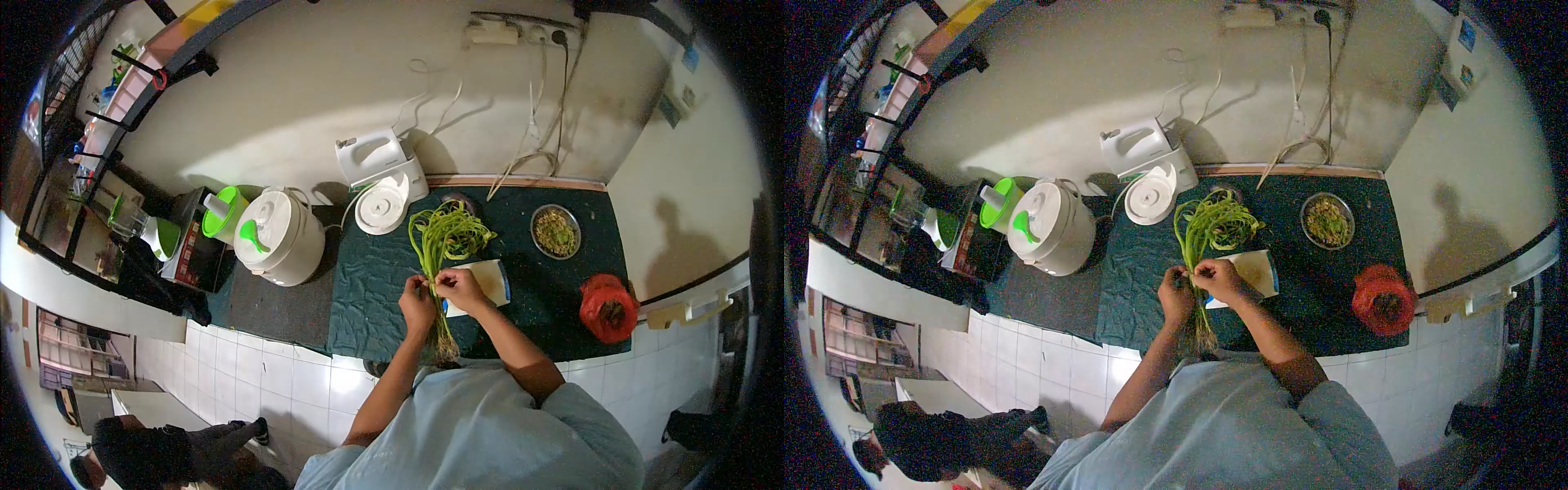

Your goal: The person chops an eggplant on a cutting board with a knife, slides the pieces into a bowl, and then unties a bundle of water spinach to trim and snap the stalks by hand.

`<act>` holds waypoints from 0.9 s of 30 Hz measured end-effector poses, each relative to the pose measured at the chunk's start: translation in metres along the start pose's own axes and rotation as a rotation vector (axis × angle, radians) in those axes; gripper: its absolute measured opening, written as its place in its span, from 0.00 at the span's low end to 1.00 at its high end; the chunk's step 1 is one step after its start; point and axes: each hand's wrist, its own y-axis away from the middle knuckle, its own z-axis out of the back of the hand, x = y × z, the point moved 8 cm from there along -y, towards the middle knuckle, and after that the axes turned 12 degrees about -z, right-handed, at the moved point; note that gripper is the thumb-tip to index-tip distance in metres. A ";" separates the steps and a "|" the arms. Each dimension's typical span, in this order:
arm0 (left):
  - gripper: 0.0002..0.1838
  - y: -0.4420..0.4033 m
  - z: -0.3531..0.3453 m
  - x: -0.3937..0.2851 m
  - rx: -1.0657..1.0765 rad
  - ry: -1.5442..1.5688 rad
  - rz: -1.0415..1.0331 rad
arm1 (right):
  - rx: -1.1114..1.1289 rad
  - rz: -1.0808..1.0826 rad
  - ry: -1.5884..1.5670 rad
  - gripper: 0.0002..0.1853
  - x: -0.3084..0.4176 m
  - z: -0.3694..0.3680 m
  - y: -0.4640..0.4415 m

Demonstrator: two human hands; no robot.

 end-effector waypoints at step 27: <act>0.09 0.018 0.007 0.035 0.037 -0.284 -0.194 | -0.350 0.082 0.499 0.14 -0.083 -0.010 -0.034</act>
